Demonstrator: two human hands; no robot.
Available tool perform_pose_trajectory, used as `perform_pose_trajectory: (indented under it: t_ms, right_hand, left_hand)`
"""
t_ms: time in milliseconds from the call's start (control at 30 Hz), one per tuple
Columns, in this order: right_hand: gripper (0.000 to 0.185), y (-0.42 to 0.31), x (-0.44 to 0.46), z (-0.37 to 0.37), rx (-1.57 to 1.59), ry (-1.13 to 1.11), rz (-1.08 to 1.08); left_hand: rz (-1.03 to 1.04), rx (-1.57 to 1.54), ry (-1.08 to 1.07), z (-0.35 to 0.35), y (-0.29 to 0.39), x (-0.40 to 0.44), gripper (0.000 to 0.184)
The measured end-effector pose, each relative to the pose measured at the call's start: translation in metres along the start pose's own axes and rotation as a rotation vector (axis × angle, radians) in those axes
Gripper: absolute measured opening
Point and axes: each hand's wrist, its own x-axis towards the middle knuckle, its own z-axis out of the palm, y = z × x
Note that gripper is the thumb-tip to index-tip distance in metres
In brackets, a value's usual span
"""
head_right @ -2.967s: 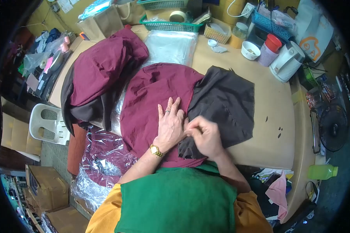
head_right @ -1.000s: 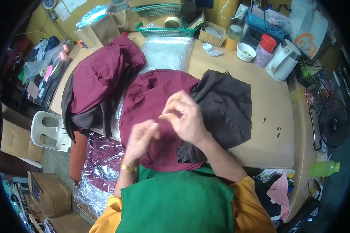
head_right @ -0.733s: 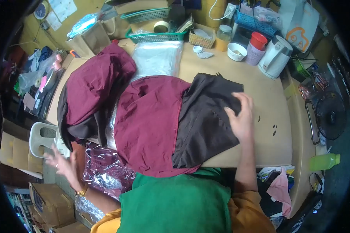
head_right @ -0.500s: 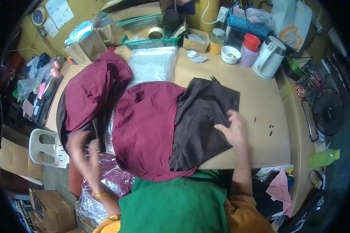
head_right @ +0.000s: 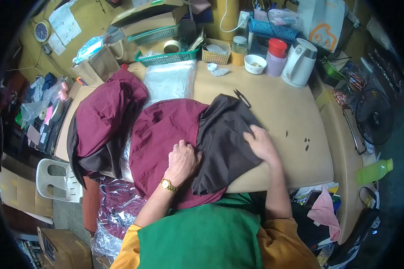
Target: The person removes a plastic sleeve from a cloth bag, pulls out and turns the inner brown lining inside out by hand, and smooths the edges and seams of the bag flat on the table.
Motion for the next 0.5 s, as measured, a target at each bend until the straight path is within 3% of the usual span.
perform_pose_trajectory:
  t_ms: [67,200,267,367,433,500]
  right_hand:
    - [0.041,-0.044,-0.003,0.006,1.005,-0.163,-0.093]
    - [0.022,-0.128,-0.005,0.016,1.188,-0.371,-0.389]
    - [0.021,-0.141,-0.006,0.017,1.281,-0.409,-0.531]
    - [0.016,-0.163,-0.017,0.008,1.077,-0.316,-0.727]
    - [0.016,-0.166,-0.016,0.012,0.694,-0.193,-0.894]
    - [0.031,-0.166,-0.016,0.032,0.260,-0.002,-1.038]
  left_hand:
    - [0.036,0.060,-0.103,0.008,-0.004,0.008,0.029]
    - [-0.015,-0.191,-0.236,0.045,-0.049,0.022,0.032]
    - [-0.176,-0.805,-0.148,0.013,-0.081,0.018,0.032]
    - [-0.228,-1.609,0.139,-0.046,-0.094,-0.007,0.031]
    - [-0.151,-1.783,0.282,-0.062,-0.081,-0.023,0.031]
    - [-0.092,-1.850,0.397,-0.069,-0.065,-0.033,0.031]
